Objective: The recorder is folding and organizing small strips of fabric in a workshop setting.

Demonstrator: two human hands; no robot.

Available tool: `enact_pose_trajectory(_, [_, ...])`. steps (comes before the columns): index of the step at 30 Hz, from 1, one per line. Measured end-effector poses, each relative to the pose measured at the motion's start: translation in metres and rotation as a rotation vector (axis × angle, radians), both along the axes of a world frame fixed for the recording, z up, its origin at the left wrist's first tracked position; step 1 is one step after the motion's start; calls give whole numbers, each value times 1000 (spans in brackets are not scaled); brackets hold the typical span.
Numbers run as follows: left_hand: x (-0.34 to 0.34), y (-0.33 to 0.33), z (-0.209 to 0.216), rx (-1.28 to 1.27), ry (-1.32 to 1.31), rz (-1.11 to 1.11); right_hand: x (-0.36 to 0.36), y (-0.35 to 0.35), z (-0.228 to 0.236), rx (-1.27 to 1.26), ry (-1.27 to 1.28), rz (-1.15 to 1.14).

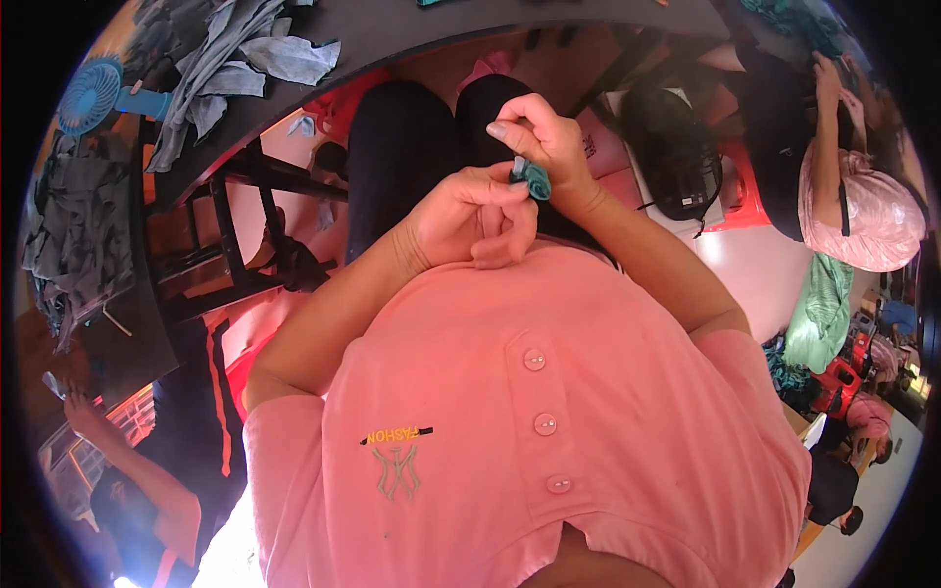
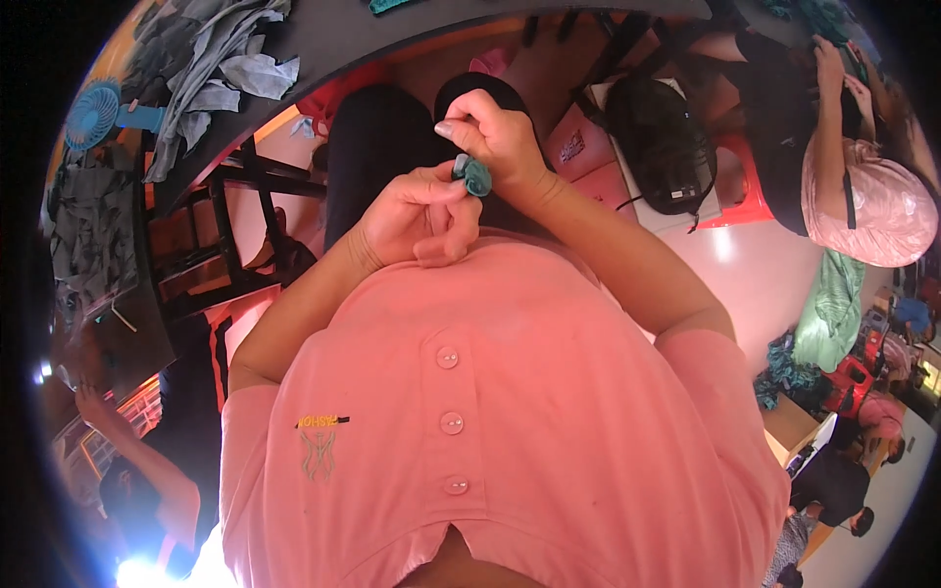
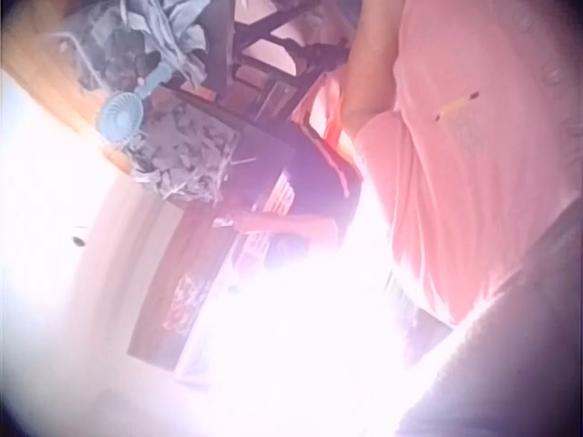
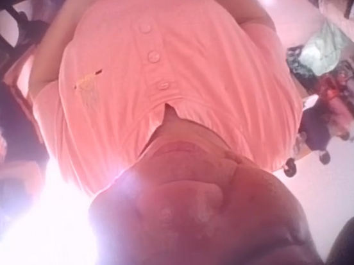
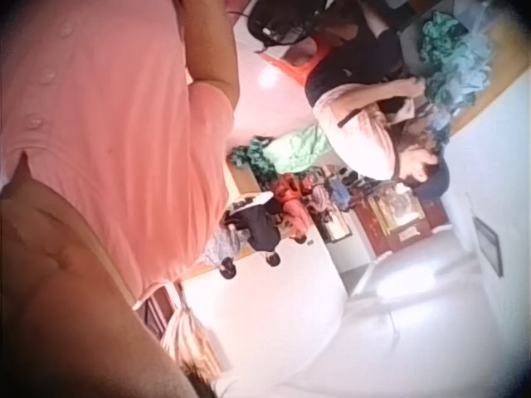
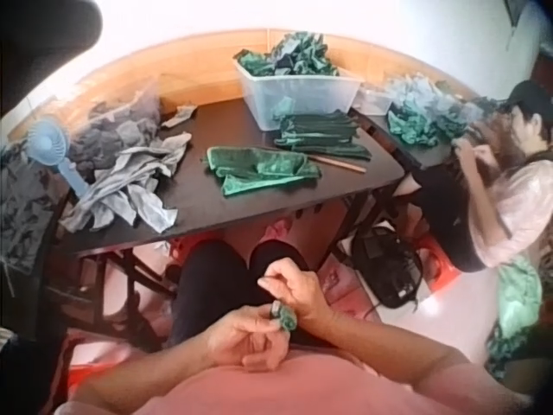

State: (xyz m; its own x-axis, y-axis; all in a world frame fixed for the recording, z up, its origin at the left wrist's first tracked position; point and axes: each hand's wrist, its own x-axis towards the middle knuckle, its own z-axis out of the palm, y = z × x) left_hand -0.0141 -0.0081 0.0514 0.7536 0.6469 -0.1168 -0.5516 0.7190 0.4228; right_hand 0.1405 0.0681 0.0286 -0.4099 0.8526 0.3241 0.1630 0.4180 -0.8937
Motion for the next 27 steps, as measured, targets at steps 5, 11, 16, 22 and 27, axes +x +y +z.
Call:
enact_pose_trajectory(5, [9,5,33,112,-83,-99,-23,12,39,-163,100,170])
enact_pose_trajectory(11, [8,-8,36,103,71,-111,-44,-12,13,-472,293,166])
enact_pose_trajectory(16, [13,-6,40,157,-41,40,-51,-4,28,-463,321,196])
enact_pose_trajectory(22, [-1,-4,55,187,217,235,-44,12,39,-115,152,128])
enact_pose_trajectory(27, [-45,-2,24,113,135,423,14,-14,140,-112,313,402])
